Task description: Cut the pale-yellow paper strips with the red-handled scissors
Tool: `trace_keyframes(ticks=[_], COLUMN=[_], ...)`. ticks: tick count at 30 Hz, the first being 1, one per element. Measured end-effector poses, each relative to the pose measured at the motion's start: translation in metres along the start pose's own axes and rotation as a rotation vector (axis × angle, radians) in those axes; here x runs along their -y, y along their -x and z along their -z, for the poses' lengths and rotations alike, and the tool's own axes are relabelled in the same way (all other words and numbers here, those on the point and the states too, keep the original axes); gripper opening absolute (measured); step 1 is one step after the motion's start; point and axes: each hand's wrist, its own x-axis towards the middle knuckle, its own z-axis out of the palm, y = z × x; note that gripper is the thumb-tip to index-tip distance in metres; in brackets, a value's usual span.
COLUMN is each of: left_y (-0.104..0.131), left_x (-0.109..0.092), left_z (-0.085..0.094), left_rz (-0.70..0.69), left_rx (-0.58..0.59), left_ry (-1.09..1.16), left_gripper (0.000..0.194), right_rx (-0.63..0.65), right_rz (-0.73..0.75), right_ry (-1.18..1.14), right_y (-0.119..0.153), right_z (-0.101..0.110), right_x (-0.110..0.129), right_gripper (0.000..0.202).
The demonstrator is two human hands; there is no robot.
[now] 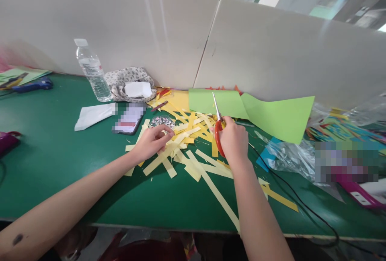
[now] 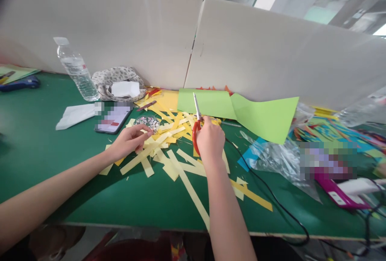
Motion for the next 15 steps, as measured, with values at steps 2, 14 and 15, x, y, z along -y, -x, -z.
trace_keyframes(ticks=[2, 14, 15], left_y=[0.001, 0.0, 0.0], left_x=[-0.001, 0.001, 0.001], left_z=[0.0, -0.002, -0.003], left_rz=[0.001, -0.042, -0.073], left_rx=[0.005, -0.008, -0.022], left_ry=[0.0, -0.024, -0.035], left_gripper=[0.019, 0.02, 0.022], right_rx=[-0.031, -0.134, -0.091], right_rz=[-0.006, 0.046, 0.052], right_ry=[-0.029, -0.577, -0.72], right_y=[0.001, 0.004, 0.006], right_z=[0.0, -0.004, -0.003], right_x=[0.001, 0.01, 0.013], right_gripper=[0.024, 0.026, 0.028])
